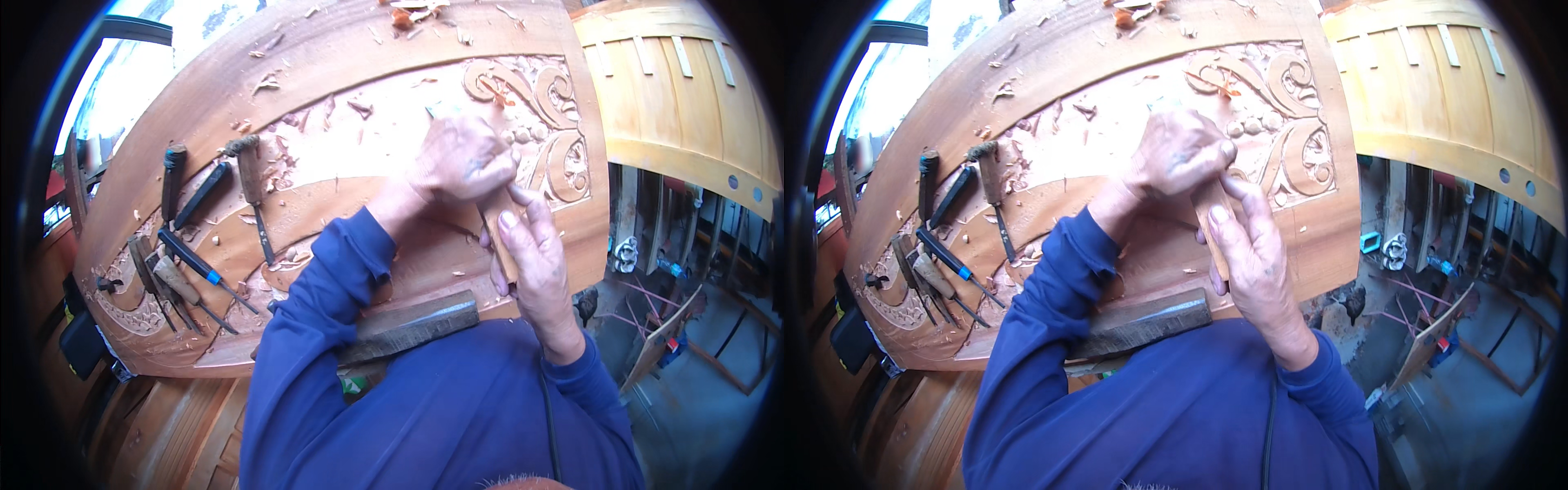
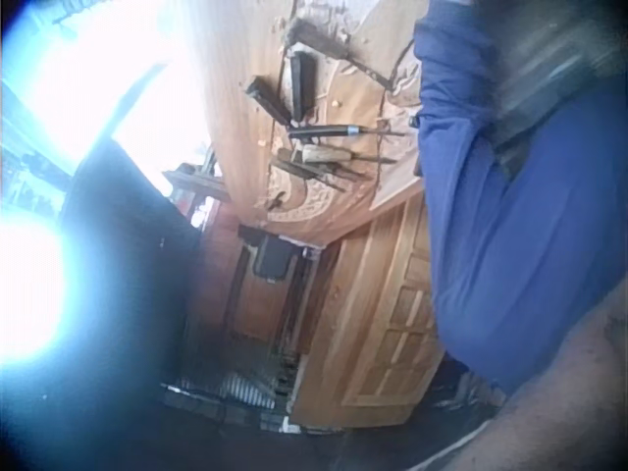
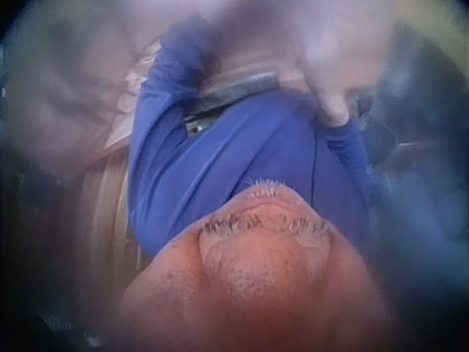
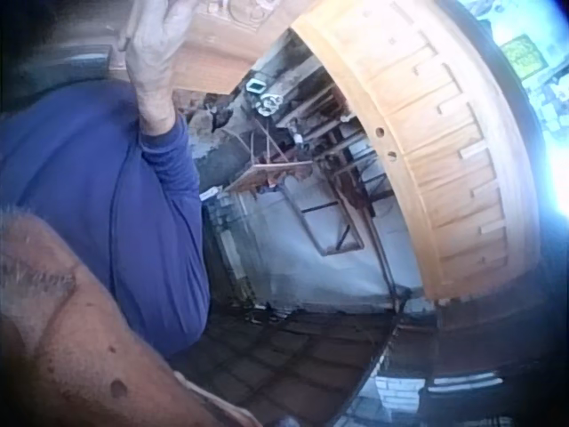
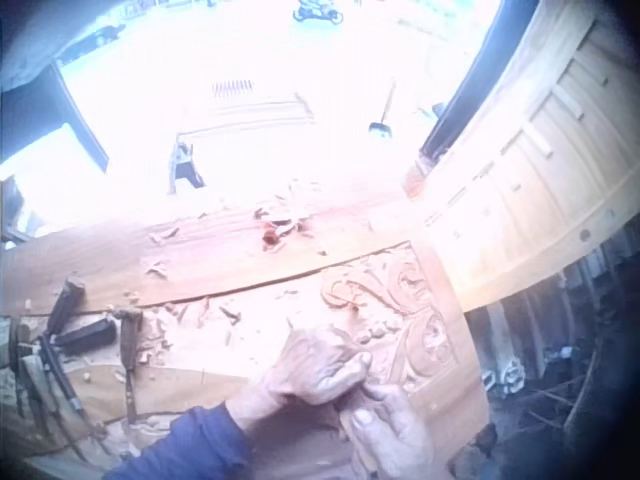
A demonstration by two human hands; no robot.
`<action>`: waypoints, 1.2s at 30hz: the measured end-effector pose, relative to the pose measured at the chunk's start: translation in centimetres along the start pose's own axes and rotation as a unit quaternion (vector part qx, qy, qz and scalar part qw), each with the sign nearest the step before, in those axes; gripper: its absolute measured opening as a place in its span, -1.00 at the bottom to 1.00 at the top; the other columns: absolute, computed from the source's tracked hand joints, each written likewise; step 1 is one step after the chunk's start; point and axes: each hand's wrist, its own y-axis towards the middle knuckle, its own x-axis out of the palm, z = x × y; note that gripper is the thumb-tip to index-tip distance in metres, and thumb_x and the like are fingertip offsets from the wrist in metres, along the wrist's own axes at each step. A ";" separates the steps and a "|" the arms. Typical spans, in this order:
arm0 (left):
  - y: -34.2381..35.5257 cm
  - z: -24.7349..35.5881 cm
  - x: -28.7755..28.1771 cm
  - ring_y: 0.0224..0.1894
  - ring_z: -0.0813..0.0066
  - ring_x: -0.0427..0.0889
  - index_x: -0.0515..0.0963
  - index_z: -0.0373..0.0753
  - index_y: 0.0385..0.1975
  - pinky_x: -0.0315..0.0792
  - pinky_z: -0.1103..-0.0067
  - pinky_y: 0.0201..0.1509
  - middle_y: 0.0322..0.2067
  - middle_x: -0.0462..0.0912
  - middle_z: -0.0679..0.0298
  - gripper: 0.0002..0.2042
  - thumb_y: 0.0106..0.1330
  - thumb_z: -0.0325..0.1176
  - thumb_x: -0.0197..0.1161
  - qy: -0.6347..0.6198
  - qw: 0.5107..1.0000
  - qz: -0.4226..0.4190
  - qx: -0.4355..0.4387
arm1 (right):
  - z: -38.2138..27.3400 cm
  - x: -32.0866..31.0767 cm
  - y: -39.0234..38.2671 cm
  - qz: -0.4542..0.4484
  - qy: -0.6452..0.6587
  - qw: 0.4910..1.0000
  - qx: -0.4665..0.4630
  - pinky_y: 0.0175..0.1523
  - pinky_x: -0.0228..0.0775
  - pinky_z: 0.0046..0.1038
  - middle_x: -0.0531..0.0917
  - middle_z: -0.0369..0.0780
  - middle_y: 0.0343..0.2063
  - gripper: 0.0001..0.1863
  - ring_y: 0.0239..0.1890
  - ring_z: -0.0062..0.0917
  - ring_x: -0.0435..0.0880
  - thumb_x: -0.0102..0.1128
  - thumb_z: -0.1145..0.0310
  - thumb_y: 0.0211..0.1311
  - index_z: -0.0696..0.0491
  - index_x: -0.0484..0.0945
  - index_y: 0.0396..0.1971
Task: The person carves decorative floral patterns into a large wooden panel using a chisel, periodically wiping away wood shavings by hand.
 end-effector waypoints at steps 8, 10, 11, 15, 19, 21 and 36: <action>1.3 -0.8 -1.2 -0.55 0.15 0.66 0.59 -0.14 -0.75 0.48 0.29 -0.49 -0.64 0.60 0.11 -0.65 0.20 -0.08 0.17 0.040 0.996 -0.065 -0.042 | -0.5 0.5 1.4 0.017 -0.042 0.999 -0.011 -0.65 0.18 -0.68 0.62 -0.17 -0.33 -0.53 -0.72 -0.73 0.37 -0.08 0.27 0.61 0.07 0.23 0.40; 0.3 0.7 -0.9 -0.53 0.14 0.67 0.62 -0.16 -0.72 0.48 0.28 -0.49 -0.61 0.61 0.09 -0.67 0.16 -0.09 0.20 0.005 1.000 -0.003 -0.017 | -0.8 0.8 -0.2 0.022 -0.009 1.000 0.018 -0.64 0.18 -0.68 0.62 -0.16 -0.32 -0.54 -0.72 -0.73 0.38 -0.09 0.28 0.61 0.08 0.23 0.39; 0.3 0.4 -0.9 -0.53 0.14 0.67 0.62 -0.16 -0.72 0.48 0.28 -0.49 -0.61 0.61 0.09 -0.67 0.16 -0.09 0.20 -0.001 1.000 -0.003 -0.021 | -1.0 0.7 0.0 0.025 -0.012 0.999 0.024 -0.64 0.18 -0.68 0.62 -0.16 -0.32 -0.54 -0.72 -0.73 0.38 -0.09 0.28 0.61 0.08 0.23 0.39; 0.6 -0.7 -0.7 -0.60 0.10 0.58 0.57 -0.20 -0.73 0.41 0.28 -0.51 -0.67 0.55 0.10 -0.63 0.23 -0.10 0.16 -0.011 1.000 -0.015 -0.009 | -0.2 0.6 0.6 0.016 0.035 0.999 0.025 -0.60 0.26 -0.65 0.60 -0.20 -0.36 -0.51 -0.67 -0.74 0.42 -0.01 0.30 0.61 0.06 0.23 0.42; 0.6 -1.2 -0.3 -0.65 0.08 0.49 0.50 -0.21 -0.75 0.34 0.28 -0.51 -0.72 0.48 0.12 -0.58 0.30 -0.09 0.11 -0.011 1.000 -0.006 -0.013 | 0.2 0.6 1.3 0.015 0.008 1.000 -0.007 -0.63 0.17 -0.70 0.63 -0.14 -0.31 -0.51 -0.74 -0.73 0.35 -0.05 0.29 0.60 0.09 0.20 0.41; 0.5 -1.1 0.0 -0.65 0.08 0.49 0.49 -0.21 -0.74 0.33 0.28 -0.52 -0.72 0.48 0.12 -0.59 0.30 -0.09 0.11 -0.014 1.000 0.012 0.009 | 0.3 0.6 0.8 0.018 0.002 1.000 -0.011 -0.63 0.17 -0.70 0.63 -0.15 -0.31 -0.50 -0.74 -0.74 0.35 -0.05 0.29 0.59 0.10 0.20 0.42; 1.8 -1.8 -0.7 -0.52 0.02 0.62 0.62 -0.14 -0.65 0.43 0.23 -0.44 -0.64 0.59 0.10 -0.64 0.30 -0.08 0.09 0.008 1.000 0.010 0.028 | -1.1 0.5 2.1 0.005 0.012 1.000 -0.024 -0.68 0.13 -0.70 0.61 -0.19 -0.34 -0.53 -0.75 -0.76 0.37 -0.08 0.32 0.61 0.05 0.24 0.42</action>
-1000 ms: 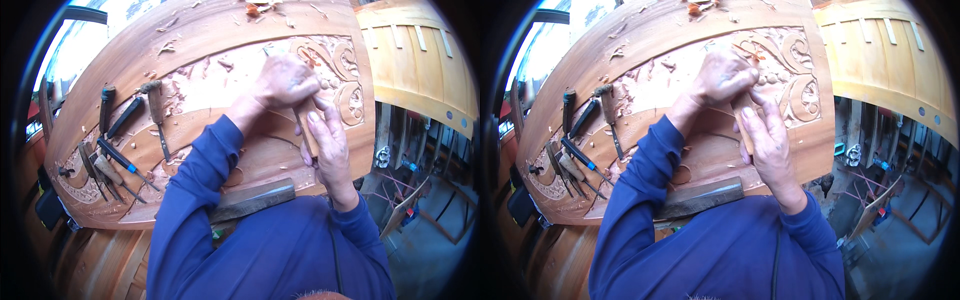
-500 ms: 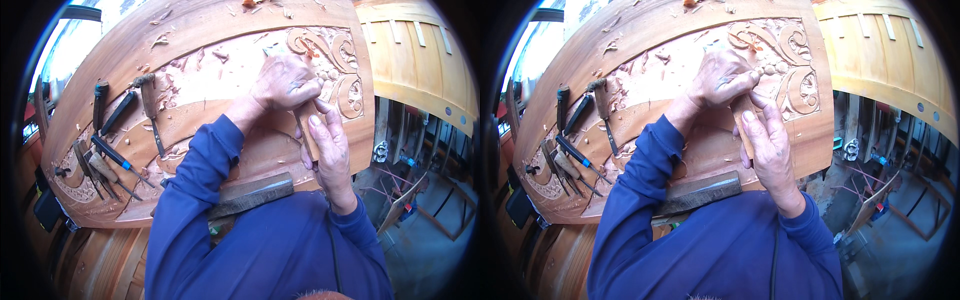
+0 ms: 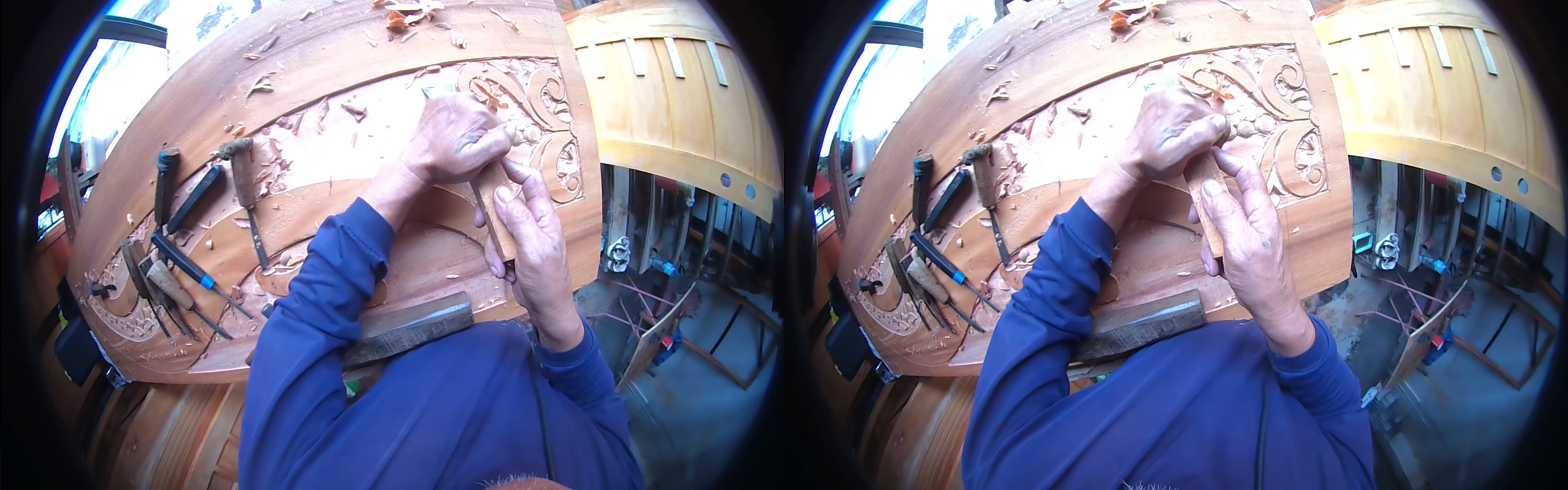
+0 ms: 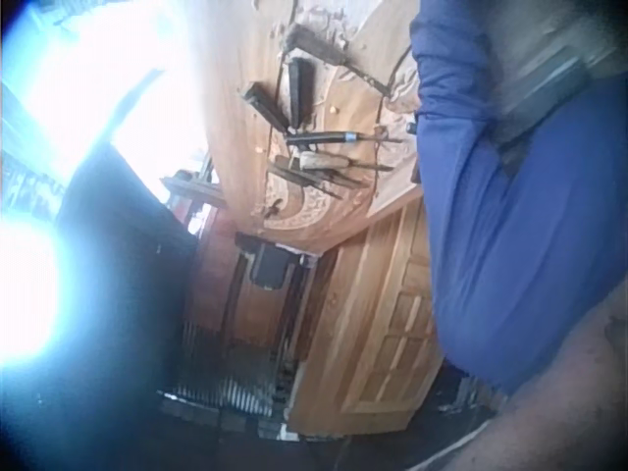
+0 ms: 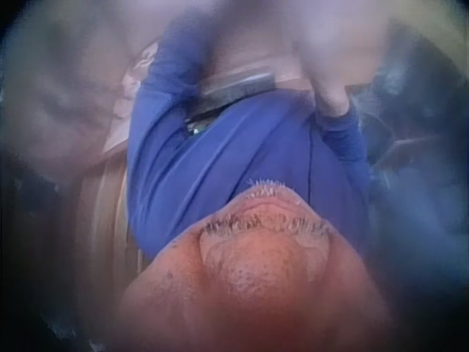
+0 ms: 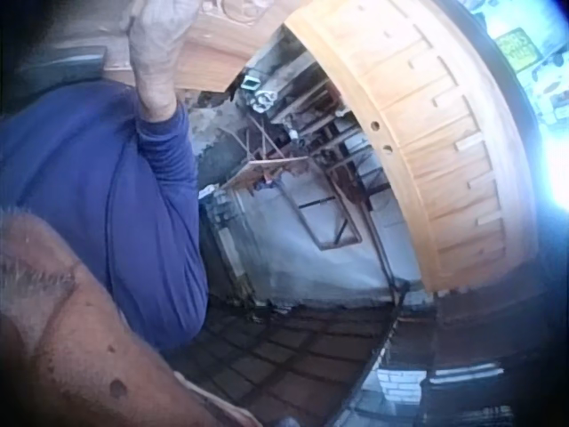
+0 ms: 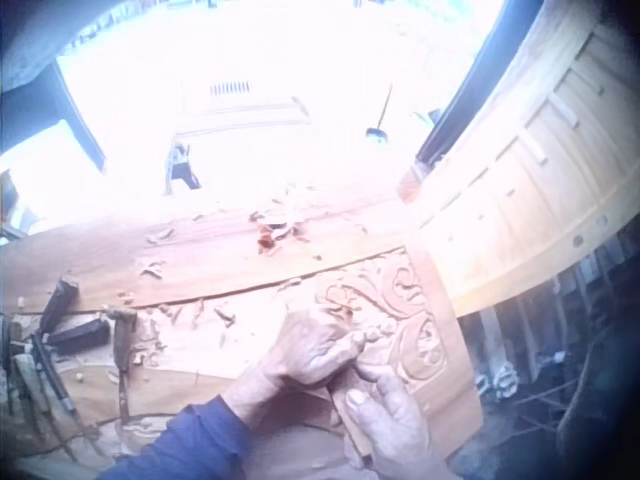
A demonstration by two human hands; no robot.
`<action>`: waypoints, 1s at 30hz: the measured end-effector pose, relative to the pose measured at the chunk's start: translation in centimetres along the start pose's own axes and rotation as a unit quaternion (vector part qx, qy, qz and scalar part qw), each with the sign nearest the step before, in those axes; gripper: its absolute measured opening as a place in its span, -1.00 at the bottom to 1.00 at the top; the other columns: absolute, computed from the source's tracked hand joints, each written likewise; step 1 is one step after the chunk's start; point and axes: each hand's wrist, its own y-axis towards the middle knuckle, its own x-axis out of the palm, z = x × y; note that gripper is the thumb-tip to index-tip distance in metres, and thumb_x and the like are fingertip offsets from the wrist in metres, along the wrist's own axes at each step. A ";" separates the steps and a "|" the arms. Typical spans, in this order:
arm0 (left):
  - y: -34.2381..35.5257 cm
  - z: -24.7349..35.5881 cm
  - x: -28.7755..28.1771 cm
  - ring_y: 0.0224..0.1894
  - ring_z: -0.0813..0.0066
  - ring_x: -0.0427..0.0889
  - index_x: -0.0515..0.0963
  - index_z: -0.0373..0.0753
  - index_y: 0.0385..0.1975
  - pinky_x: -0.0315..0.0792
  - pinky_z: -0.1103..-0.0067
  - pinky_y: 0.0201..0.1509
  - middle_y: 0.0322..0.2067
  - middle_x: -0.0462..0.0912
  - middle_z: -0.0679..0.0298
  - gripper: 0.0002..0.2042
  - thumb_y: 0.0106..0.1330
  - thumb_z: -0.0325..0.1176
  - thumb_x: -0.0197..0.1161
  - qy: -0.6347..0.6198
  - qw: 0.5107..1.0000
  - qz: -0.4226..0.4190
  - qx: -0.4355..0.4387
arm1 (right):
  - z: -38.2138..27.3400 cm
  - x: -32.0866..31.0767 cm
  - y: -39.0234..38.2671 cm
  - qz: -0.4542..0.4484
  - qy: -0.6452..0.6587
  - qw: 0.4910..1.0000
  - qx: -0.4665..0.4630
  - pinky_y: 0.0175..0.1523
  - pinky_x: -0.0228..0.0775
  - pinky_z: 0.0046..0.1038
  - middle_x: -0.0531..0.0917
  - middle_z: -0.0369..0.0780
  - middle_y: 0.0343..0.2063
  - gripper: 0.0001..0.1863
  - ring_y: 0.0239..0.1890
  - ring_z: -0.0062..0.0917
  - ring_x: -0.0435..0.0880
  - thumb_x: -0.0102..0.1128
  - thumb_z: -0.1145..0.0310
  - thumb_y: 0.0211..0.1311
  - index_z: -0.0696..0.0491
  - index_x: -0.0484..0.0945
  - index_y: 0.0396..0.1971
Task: The person carves decorative floral patterns into a large wooden panel using a chisel, periodically wiping away wood shavings by hand.
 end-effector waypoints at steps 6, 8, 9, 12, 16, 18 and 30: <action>0.1 -1.3 -0.6 -0.61 0.19 0.55 0.47 -0.20 -0.62 0.35 0.37 -0.49 -0.69 0.47 0.23 -0.72 0.28 -0.18 0.12 0.043 0.994 0.042 0.089 | 1.0 1.7 1.1 0.009 0.030 0.999 -0.011 -0.63 0.21 -0.69 0.59 -0.18 -0.32 -0.50 -0.71 -0.74 0.40 -0.09 0.30 0.61 0.05 0.20 0.45; 0.4 -1.1 -0.8 -0.57 0.10 0.54 0.58 -0.21 -0.65 0.38 0.29 -0.44 -0.67 0.54 0.13 -0.65 0.26 -0.10 0.13 -0.053 0.998 -0.020 -0.028 | 0.8 1.7 0.8 0.002 0.044 0.999 -0.008 -0.58 0.26 -0.68 0.59 -0.18 -0.32 -0.49 -0.68 -0.73 0.43 -0.10 0.30 0.61 0.07 0.19 0.46; 0.5 -0.2 -0.8 -0.55 0.14 0.54 0.57 -0.20 -0.64 0.37 0.31 -0.41 -0.66 0.54 0.17 -0.67 0.23 -0.10 0.14 -0.055 0.994 0.084 0.039 | 0.6 1.7 0.6 -0.011 0.011 0.999 -0.050 -0.57 0.26 -0.68 0.59 -0.19 -0.32 -0.49 -0.67 -0.73 0.43 -0.10 0.30 0.62 0.09 0.18 0.46; 0.1 2.8 -1.0 -0.44 0.22 0.56 0.56 -0.15 -0.58 0.40 0.34 -0.24 -0.58 0.54 0.25 -0.76 0.22 -0.14 0.20 0.023 0.969 0.180 0.169 | 1.6 0.0 -0.9 -0.019 -0.006 0.995 -0.095 -0.52 0.27 -0.68 0.58 -0.24 -0.37 -0.49 -0.64 -0.76 0.42 -0.08 0.29 0.62 0.15 0.20 0.44; -2.5 5.8 1.7 -0.44 0.21 0.53 0.50 -0.13 -0.55 0.40 0.31 -0.30 -0.60 0.41 0.24 -0.70 0.32 -0.06 0.24 0.022 0.993 0.019 0.115 | 4.9 -4.7 -3.5 -0.068 -0.008 0.997 -0.044 -0.48 0.27 -0.66 0.57 -0.31 -0.40 -0.50 -0.60 -0.80 0.39 -0.05 0.29 0.62 0.18 0.25 0.42; -4.2 6.2 1.8 -0.45 0.20 0.55 0.53 -0.13 -0.54 0.42 0.33 -0.33 -0.58 0.47 0.23 -0.69 0.32 -0.07 0.26 0.016 0.996 -0.046 0.076 | 4.8 -4.5 -4.7 -0.062 -0.014 0.998 -0.011 -0.49 0.26 -0.65 0.58 -0.31 -0.40 -0.51 -0.60 -0.80 0.39 -0.05 0.30 0.62 0.18 0.25 0.41; -4.6 4.4 0.3 -0.64 0.09 0.53 0.48 -0.16 -0.73 0.37 0.27 -0.52 -0.73 0.45 0.13 -0.68 0.25 -0.18 0.14 -0.053 0.996 -0.068 0.014 | 2.3 0.2 -4.7 -0.031 -0.032 0.999 0.018 -0.59 0.22 -0.62 0.56 -0.33 -0.48 -0.52 -0.67 -0.78 0.40 -0.04 0.30 0.61 0.12 0.27 0.41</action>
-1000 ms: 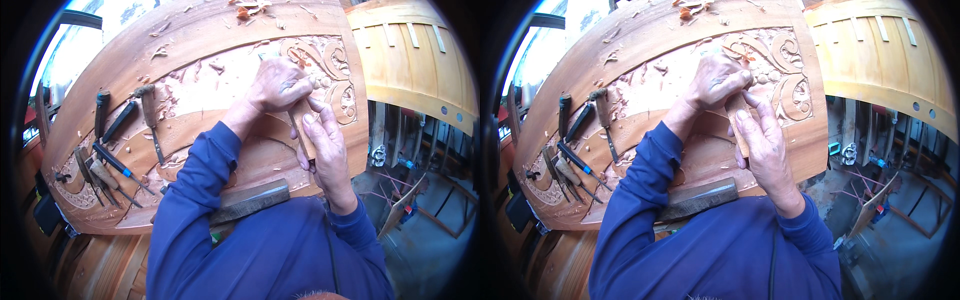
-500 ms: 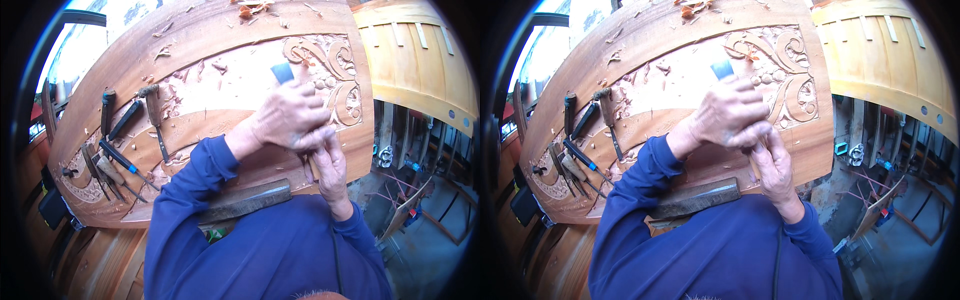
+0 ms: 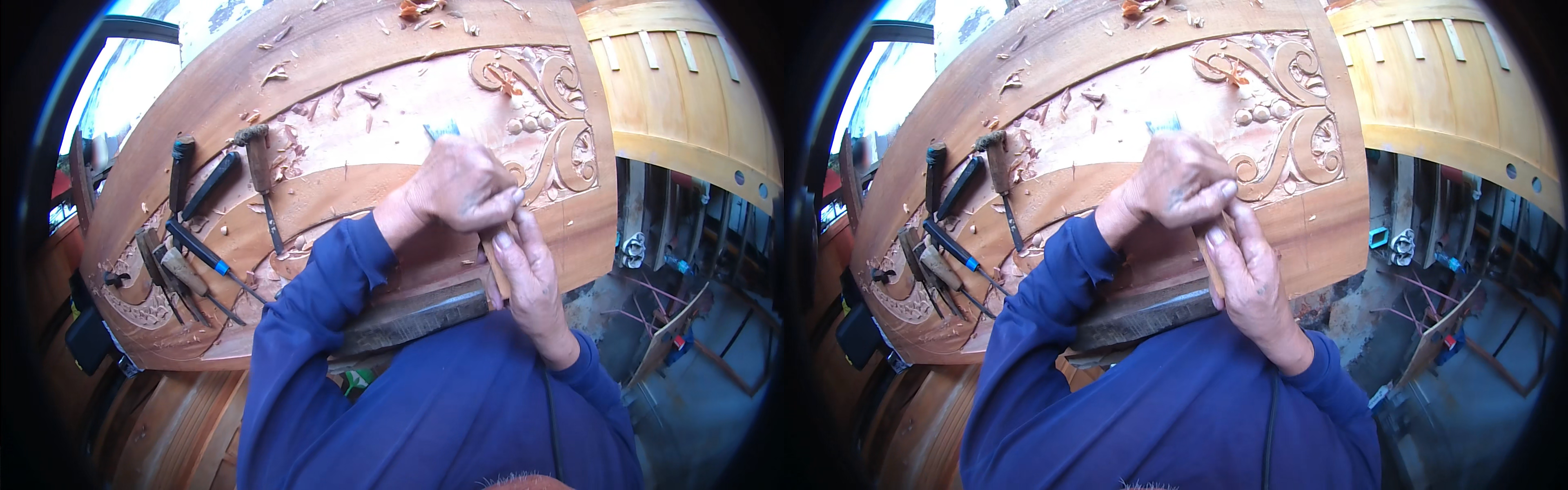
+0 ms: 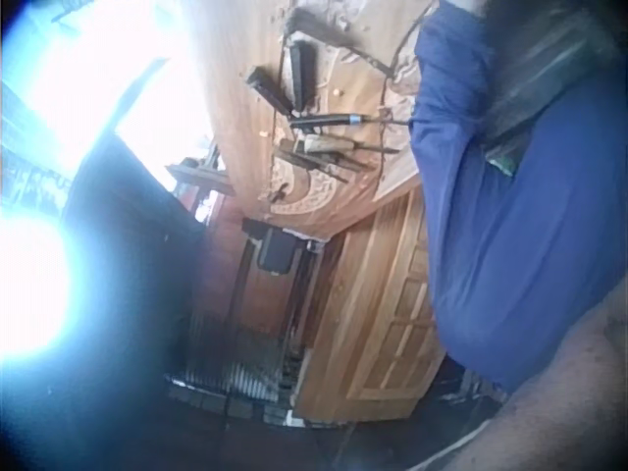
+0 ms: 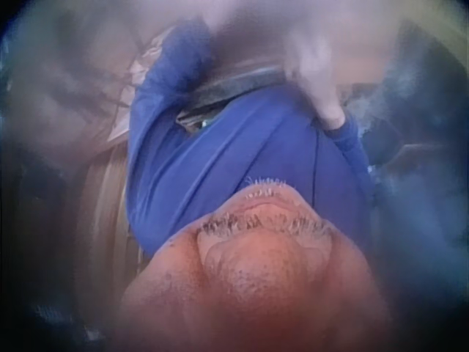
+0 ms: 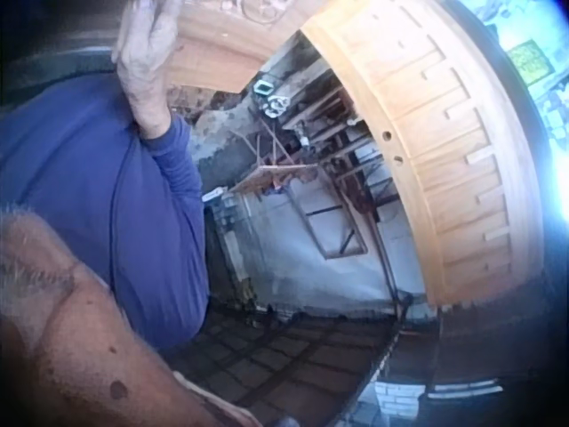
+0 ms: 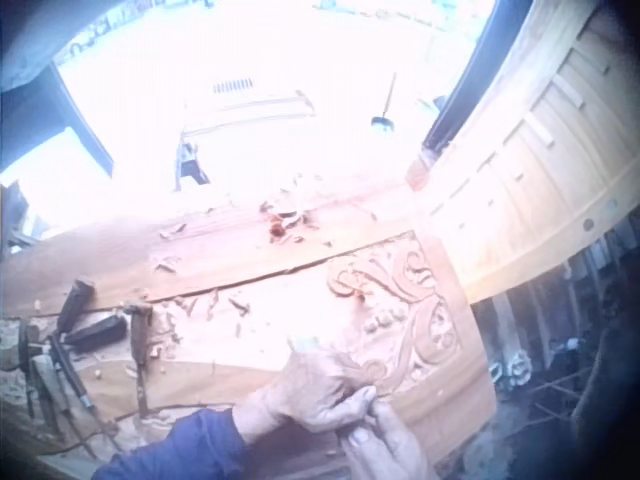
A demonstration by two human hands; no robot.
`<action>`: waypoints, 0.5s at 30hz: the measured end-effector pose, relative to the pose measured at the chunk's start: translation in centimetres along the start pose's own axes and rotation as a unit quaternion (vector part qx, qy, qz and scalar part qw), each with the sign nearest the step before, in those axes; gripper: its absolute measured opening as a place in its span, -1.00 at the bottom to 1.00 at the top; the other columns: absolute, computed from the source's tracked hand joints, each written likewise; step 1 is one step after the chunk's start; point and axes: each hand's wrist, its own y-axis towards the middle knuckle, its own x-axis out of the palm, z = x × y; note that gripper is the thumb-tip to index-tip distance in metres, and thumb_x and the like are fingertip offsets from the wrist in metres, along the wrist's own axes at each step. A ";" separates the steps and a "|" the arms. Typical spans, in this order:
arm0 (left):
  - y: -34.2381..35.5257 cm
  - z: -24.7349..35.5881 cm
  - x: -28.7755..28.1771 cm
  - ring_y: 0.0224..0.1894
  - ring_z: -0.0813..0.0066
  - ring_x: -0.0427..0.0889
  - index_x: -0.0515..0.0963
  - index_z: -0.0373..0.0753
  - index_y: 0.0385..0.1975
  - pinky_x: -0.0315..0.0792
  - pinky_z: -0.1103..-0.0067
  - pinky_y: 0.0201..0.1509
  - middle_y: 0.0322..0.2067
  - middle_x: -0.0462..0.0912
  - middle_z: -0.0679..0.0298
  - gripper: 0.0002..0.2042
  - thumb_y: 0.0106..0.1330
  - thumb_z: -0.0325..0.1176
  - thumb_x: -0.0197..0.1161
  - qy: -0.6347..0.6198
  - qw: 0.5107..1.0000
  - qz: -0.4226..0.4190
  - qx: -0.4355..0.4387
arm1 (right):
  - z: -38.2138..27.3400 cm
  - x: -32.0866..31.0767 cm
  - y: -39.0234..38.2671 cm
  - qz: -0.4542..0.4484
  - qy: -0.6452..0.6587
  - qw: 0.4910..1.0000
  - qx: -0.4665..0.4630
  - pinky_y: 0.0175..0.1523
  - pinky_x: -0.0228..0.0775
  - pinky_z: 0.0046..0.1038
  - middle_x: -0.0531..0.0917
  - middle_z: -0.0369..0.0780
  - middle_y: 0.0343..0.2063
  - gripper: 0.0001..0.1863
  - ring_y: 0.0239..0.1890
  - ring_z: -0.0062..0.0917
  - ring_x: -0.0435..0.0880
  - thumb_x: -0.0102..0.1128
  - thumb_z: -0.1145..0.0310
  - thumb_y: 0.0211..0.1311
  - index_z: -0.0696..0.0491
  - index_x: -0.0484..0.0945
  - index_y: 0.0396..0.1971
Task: The person carves decorative floral patterns into a large wooden panel using a chisel, periodically wiping away wood shavings by hand.
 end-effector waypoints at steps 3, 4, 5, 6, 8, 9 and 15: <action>0.6 -0.8 -0.2 -0.69 0.08 0.52 0.53 -0.11 -0.77 0.38 0.28 -0.57 -0.77 0.48 0.12 -0.62 0.27 -0.10 0.12 0.006 1.000 0.014 -0.022 | -0.3 -0.2 0.7 0.006 0.006 1.000 0.015 -0.60 0.23 -0.64 0.58 -0.26 -0.38 -0.51 -0.69 -0.75 0.41 -0.06 0.30 0.61 0.11 0.23 0.43; 0.6 -0.9 -0.2 -0.69 0.08 0.52 0.53 -0.11 -0.77 0.38 0.28 -0.57 -0.77 0.48 0.12 -0.62 0.27 -0.10 0.12 0.007 1.000 0.015 -0.021 | -0.4 -0.3 0.7 0.003 -0.002 1.000 0.019 -0.60 0.25 -0.64 0.62 -0.20 -0.29 -0.51 -0.69 -0.72 0.42 -0.10 0.30 0.62 0.12 0.21 0.44; 0.7 -1.0 -0.2 -0.69 0.09 0.52 0.52 -0.12 -0.79 0.37 0.29 -0.58 -0.78 0.47 0.12 -0.60 0.28 -0.09 0.11 0.007 1.000 0.024 -0.015 | -0.4 -0.1 0.7 0.008 0.009 1.000 0.011 -0.60 0.25 -0.65 0.62 -0.21 -0.32 -0.50 -0.71 -0.72 0.41 -0.07 0.28 0.61 0.12 0.23 0.42; 0.5 -0.9 0.0 -0.70 0.09 0.52 0.50 -0.12 -0.80 0.36 0.29 -0.59 -0.78 0.47 0.12 -0.59 0.28 -0.08 0.10 0.005 0.999 0.032 -0.011 | -0.3 0.1 0.8 0.008 0.008 1.000 0.014 -0.60 0.25 -0.65 0.62 -0.21 -0.32 -0.50 -0.71 -0.72 0.41 -0.07 0.28 0.61 0.12 0.23 0.42; 1.0 -2.7 -0.3 -0.74 0.16 0.49 0.52 -0.12 -0.80 0.33 0.32 -0.63 -0.81 0.45 0.16 -0.55 0.31 -0.05 0.09 0.041 0.999 0.009 -0.021 | -0.6 0.3 2.0 0.004 -0.046 0.999 -0.021 -0.60 0.25 -0.65 0.63 -0.21 -0.36 -0.50 -0.71 -0.72 0.40 -0.05 0.27 0.60 0.12 0.24 0.41; 1.9 -3.3 -0.7 -0.77 0.22 0.46 0.54 -0.12 -0.81 0.30 0.35 -0.66 -0.83 0.44 0.18 -0.54 0.32 -0.04 0.09 0.025 0.999 0.042 -0.015 | -1.1 0.5 3.3 0.008 -0.014 0.999 -0.028 -0.61 0.24 -0.65 0.63 -0.22 -0.39 -0.51 -0.72 -0.72 0.40 -0.04 0.26 0.59 0.13 0.26 0.38; 0.7 -0.8 -0.3 -0.73 0.22 0.54 0.54 -0.12 -0.78 0.38 0.35 -0.62 -0.78 0.51 0.18 -0.63 0.25 -0.12 0.11 0.010 0.999 0.031 -0.032 | -1.4 0.0 0.7 0.001 -0.016 1.000 0.010 -0.63 0.22 -0.67 0.63 -0.21 -0.35 -0.51 -0.71 -0.74 0.40 -0.07 0.28 0.59 0.15 0.25 0.40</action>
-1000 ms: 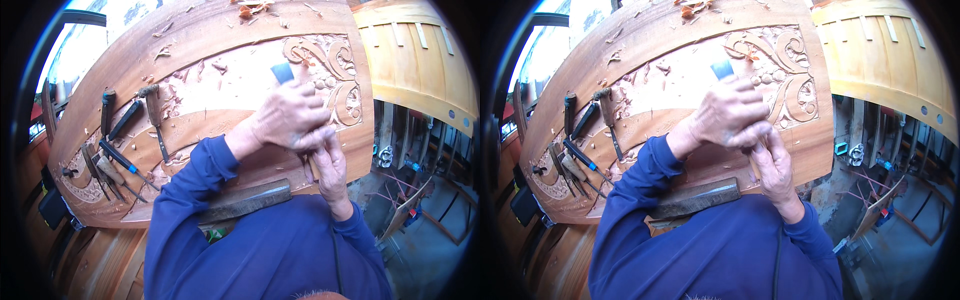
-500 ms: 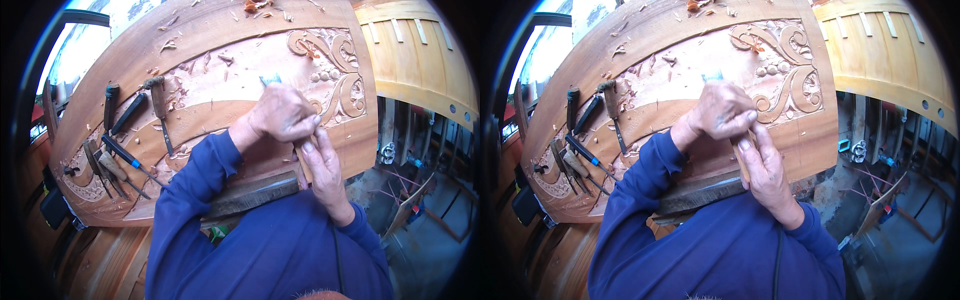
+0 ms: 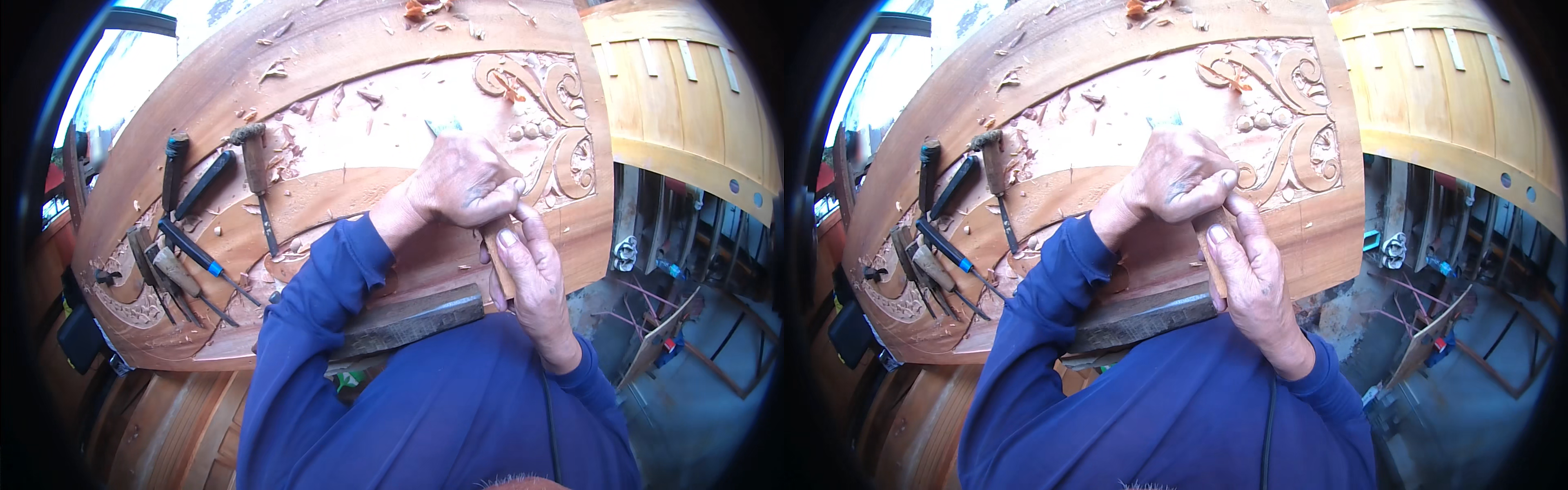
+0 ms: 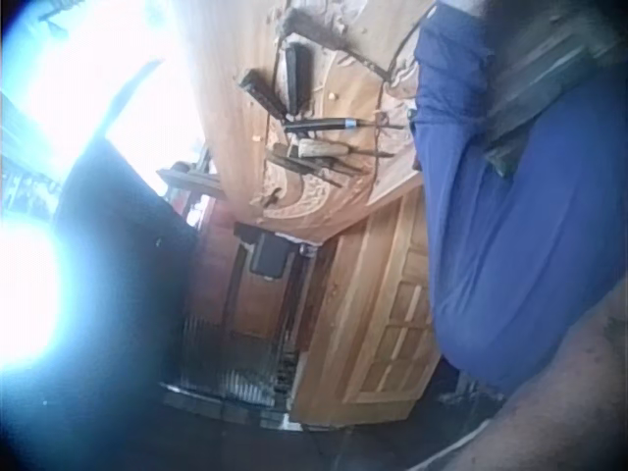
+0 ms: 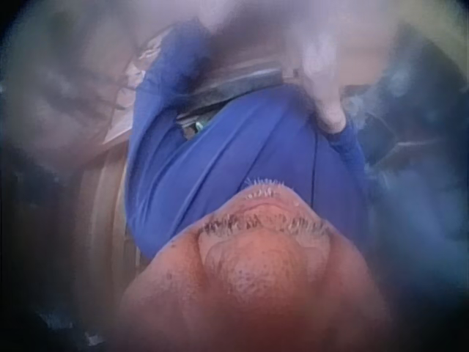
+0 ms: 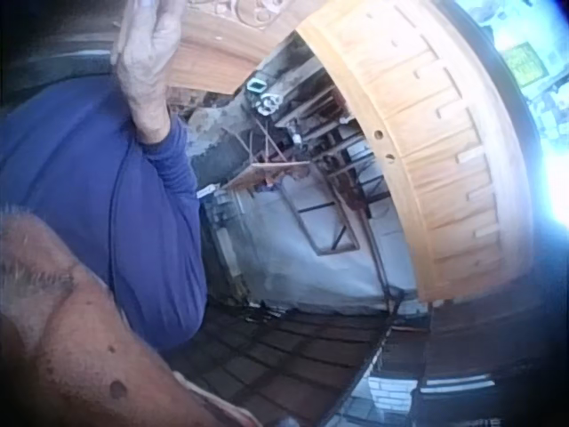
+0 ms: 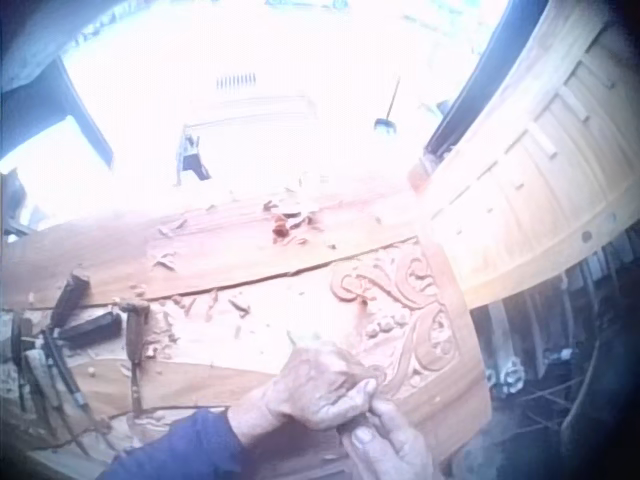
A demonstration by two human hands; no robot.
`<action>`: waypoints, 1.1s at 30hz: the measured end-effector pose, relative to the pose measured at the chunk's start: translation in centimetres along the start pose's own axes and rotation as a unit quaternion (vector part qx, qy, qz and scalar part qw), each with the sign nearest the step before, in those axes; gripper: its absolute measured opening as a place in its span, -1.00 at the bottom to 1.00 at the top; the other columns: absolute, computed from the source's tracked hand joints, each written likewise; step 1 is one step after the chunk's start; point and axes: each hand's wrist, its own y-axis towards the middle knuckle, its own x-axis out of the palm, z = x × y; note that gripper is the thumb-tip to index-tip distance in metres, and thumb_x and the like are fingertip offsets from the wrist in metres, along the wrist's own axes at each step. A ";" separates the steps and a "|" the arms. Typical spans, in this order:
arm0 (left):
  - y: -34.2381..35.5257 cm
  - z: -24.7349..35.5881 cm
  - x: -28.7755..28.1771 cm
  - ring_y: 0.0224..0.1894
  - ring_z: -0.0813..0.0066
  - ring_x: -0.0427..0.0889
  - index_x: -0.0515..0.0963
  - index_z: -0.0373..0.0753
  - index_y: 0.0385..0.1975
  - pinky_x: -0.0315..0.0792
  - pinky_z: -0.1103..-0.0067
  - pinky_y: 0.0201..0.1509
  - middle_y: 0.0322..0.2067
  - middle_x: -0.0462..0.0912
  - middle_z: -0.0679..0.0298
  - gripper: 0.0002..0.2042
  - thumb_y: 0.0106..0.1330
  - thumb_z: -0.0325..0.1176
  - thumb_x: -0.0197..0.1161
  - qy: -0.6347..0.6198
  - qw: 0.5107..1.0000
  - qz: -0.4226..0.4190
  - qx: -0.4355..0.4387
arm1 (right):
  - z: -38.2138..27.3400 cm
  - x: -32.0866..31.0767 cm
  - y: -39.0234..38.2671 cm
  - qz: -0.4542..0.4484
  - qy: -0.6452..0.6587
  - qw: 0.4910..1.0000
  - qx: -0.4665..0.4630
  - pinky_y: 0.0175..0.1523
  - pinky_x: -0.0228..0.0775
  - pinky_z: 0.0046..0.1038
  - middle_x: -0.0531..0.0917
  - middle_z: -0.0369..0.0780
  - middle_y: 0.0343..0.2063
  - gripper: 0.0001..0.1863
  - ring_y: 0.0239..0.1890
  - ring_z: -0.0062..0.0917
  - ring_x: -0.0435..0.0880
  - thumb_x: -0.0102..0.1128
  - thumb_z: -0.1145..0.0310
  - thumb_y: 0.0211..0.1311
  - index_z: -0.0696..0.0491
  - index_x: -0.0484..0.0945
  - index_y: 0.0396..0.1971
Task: The person carves decorative floral patterns into a large wooden panel using a chisel, periodically wiping away wood shavings by hand.
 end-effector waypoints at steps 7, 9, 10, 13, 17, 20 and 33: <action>0.9 -1.0 -0.7 -0.70 0.17 0.46 0.50 -0.15 -0.74 0.31 0.31 -0.58 -0.76 0.41 0.13 -0.63 0.29 -0.12 0.11 0.019 0.999 -0.028 0.004 | 0.9 0.8 1.5 0.029 0.004 0.999 -0.029 -0.62 0.20 -0.66 0.55 -0.32 -0.44 -0.50 -0.71 -0.79 0.37 -0.04 0.29 0.61 0.12 0.24 0.43; 2.0 -2.4 -0.8 -0.67 0.18 0.53 0.59 -0.18 -0.68 0.35 0.34 -0.57 -0.74 0.50 0.14 -0.62 0.32 -0.10 0.12 0.023 0.999 0.018 0.024 | 0.0 0.8 2.8 0.042 0.051 0.998 -0.016 -0.64 0.18 -0.69 0.62 -0.19 -0.35 -0.52 -0.72 -0.74 0.37 -0.06 0.28 0.59 0.13 0.26 0.39; 1.8 -2.1 -0.3 -0.66 0.16 0.56 0.61 -0.17 -0.69 0.41 0.32 -0.54 -0.74 0.52 0.13 -0.63 0.27 -0.10 0.14 0.022 0.999 0.031 0.018 | 0.2 0.4 2.5 0.033 0.041 0.998 -0.019 -0.64 0.18 -0.69 0.62 -0.19 -0.35 -0.52 -0.72 -0.74 0.37 -0.06 0.29 0.59 0.13 0.25 0.39; 0.2 -0.1 0.0 -0.66 0.13 0.59 0.57 -0.14 -0.73 0.45 0.29 -0.54 -0.74 0.53 0.14 -0.67 0.22 -0.14 0.13 0.002 1.000 0.014 -0.011 | 0.2 0.1 0.5 0.021 0.028 0.999 -0.001 -0.63 0.20 -0.67 0.59 -0.25 -0.39 -0.50 -0.71 -0.76 0.37 -0.04 0.30 0.59 0.12 0.25 0.42; -0.4 -0.3 -0.4 -0.67 0.11 0.57 0.56 -0.12 -0.74 0.43 0.28 -0.56 -0.74 0.52 0.12 -0.67 0.22 -0.13 0.13 -0.015 1.000 0.000 -0.014 | -0.3 0.4 0.1 0.007 0.024 0.999 0.031 -0.61 0.21 -0.65 0.57 -0.32 -0.44 -0.47 -0.70 -0.78 0.36 -0.01 0.30 0.59 0.11 0.23 0.46; -0.1 -0.4 -0.3 -0.67 0.11 0.57 0.59 -0.11 -0.72 0.43 0.29 -0.56 -0.73 0.53 0.12 -0.67 0.22 -0.12 0.13 -0.022 1.000 -0.005 -0.010 | 0.9 0.8 0.3 0.024 0.025 0.999 0.007 -0.64 0.20 -0.68 0.61 -0.18 -0.35 -0.49 -0.73 -0.75 0.38 -0.06 0.30 0.59 0.11 0.22 0.43; -0.8 -3.1 1.3 -0.57 0.24 0.66 0.56 0.03 -0.42 0.40 0.35 -0.65 -0.53 0.68 0.30 -0.93 0.17 -0.22 0.28 0.199 0.945 0.128 0.224 | 1.7 0.6 1.0 0.020 0.029 0.999 -0.041 -0.72 0.08 -0.69 0.64 -0.21 -0.41 -0.48 -0.78 -0.75 0.36 -0.01 0.29 0.56 0.11 0.26 0.42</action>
